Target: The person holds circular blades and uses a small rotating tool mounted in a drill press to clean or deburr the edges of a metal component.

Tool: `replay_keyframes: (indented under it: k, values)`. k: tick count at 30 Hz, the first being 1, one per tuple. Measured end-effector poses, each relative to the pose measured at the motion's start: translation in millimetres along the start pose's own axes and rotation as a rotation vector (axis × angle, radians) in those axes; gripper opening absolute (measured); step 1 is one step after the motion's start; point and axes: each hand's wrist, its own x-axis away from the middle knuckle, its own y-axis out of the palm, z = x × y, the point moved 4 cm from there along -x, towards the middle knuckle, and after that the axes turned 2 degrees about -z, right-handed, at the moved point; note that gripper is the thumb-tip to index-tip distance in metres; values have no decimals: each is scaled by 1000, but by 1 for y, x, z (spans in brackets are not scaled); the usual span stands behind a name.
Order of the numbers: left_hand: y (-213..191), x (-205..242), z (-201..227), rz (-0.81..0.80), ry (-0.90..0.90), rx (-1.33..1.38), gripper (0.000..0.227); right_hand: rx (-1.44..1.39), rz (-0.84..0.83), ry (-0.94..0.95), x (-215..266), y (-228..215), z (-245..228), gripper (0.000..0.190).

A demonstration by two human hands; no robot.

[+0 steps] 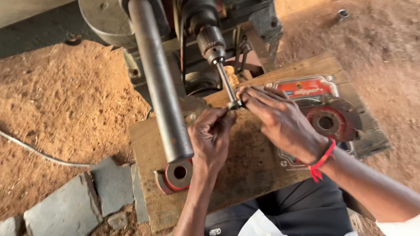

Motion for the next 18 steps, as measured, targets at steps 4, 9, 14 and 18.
replay_keyframes:
  k: [4,9,14,18]
  values:
    - [-3,-14,15,28,89,-143,9,284,113,-153,-3,-2,-17,62]
    - [-1,-5,11,24,-21,-34,10,119,22,-99,-4,-5,-9,74]
    - [-2,-8,2,39,76,1,10,289,28,-106,-2,-5,-20,72]
    - [2,-2,0,-15,16,17,10,191,54,-142,-3,-8,-16,70]
